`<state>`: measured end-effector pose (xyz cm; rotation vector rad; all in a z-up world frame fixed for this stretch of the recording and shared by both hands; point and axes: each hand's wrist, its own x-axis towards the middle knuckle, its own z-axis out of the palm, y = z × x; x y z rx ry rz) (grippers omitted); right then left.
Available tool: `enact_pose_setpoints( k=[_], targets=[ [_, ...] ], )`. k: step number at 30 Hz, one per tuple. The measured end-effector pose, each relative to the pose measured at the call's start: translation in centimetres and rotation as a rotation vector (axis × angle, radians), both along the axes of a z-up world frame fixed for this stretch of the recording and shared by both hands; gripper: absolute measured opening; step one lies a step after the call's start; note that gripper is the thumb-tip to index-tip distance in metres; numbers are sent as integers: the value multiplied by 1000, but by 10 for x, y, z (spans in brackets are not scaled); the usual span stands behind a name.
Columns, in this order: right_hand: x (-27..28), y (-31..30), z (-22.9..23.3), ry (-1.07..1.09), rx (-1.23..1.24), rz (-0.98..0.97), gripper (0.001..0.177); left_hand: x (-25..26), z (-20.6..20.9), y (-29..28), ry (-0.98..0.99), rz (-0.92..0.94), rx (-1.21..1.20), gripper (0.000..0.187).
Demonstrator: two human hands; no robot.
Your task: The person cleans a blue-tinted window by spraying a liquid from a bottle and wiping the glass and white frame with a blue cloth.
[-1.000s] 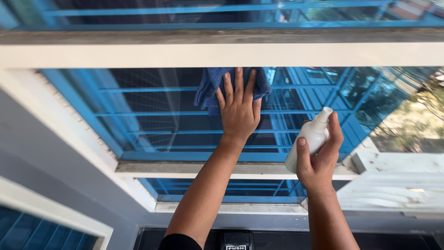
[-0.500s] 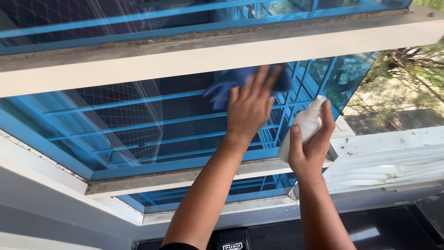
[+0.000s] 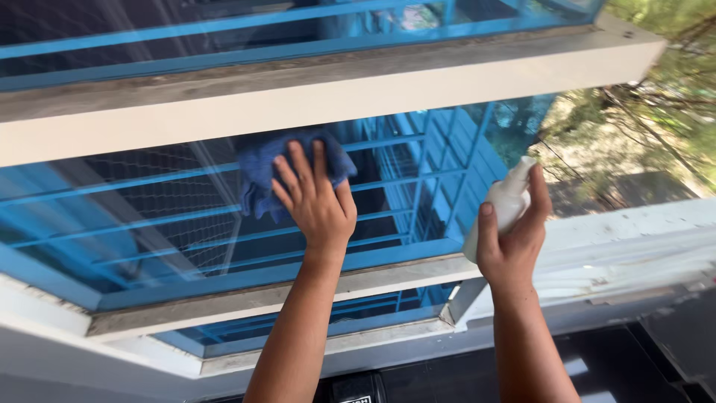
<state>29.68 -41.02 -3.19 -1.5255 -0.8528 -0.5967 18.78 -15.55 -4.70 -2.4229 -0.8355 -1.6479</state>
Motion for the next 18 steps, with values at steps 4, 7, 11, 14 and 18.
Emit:
enact_pose_setpoints(
  k=[4, 7, 11, 14, 18],
  targets=[
    [12, -8, 4, -116, -31, -74, 71, 24, 17, -16, -49, -37, -66, 61],
    [17, -17, 3, -143, -62, -88, 70, 40, 25, -26, -46, 0, -27, 62],
    [23, -23, 9, -174, -47, -115, 70, 66, 42, -56, 66, -29, 11, 61],
    [25, -31, 11, -177, -50, -119, 70, 84, 51, -82, 141, -108, 92, 67],
    [27, -40, 13, -162, -34, -141, 70, 114, 63, -113, 222, -260, 242, 71]
  ],
)
